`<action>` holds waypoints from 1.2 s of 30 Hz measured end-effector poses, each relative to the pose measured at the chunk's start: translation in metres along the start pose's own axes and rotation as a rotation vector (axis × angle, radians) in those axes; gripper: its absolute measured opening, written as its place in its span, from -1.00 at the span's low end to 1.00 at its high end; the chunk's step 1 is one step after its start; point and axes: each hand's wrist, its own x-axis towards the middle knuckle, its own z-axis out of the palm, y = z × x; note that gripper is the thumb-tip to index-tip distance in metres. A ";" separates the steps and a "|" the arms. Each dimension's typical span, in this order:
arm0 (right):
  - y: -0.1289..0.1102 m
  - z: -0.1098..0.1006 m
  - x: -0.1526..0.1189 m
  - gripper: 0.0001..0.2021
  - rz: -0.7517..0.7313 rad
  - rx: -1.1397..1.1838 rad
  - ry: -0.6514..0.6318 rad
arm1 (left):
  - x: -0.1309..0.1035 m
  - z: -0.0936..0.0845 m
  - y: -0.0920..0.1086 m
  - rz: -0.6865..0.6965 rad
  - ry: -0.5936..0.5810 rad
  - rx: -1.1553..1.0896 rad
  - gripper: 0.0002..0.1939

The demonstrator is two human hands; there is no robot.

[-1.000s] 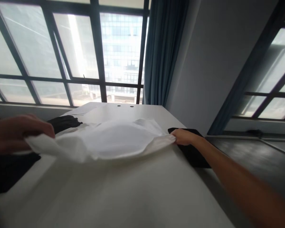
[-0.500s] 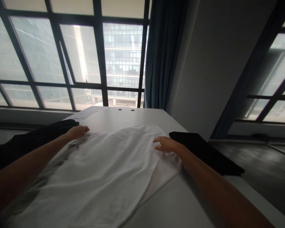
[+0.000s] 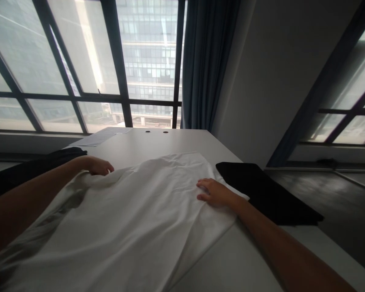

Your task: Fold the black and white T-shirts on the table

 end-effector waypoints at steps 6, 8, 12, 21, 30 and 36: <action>-0.001 0.003 0.000 -0.40 -0.009 0.014 0.024 | -0.024 0.008 0.028 0.025 -0.287 -0.090 -0.66; -0.001 0.003 0.000 -0.41 -0.011 0.010 0.025 | -0.025 0.003 0.022 0.032 -0.254 -0.089 -0.60; -0.003 0.001 -0.002 -0.40 -0.005 0.010 0.023 | -0.020 -0.014 0.008 0.027 -0.148 0.031 -0.55; -0.002 0.005 -0.004 -0.41 -0.014 0.023 0.046 | -0.008 -0.087 -0.005 -0.287 0.661 0.400 -0.52; -0.014 -0.009 -0.018 -0.52 -0.001 -0.009 0.020 | -0.002 -0.001 0.014 -0.155 0.261 0.229 -0.30; -0.021 -0.031 -0.030 -0.46 0.111 0.007 -0.145 | -0.036 0.060 0.019 -0.123 0.177 0.233 -0.38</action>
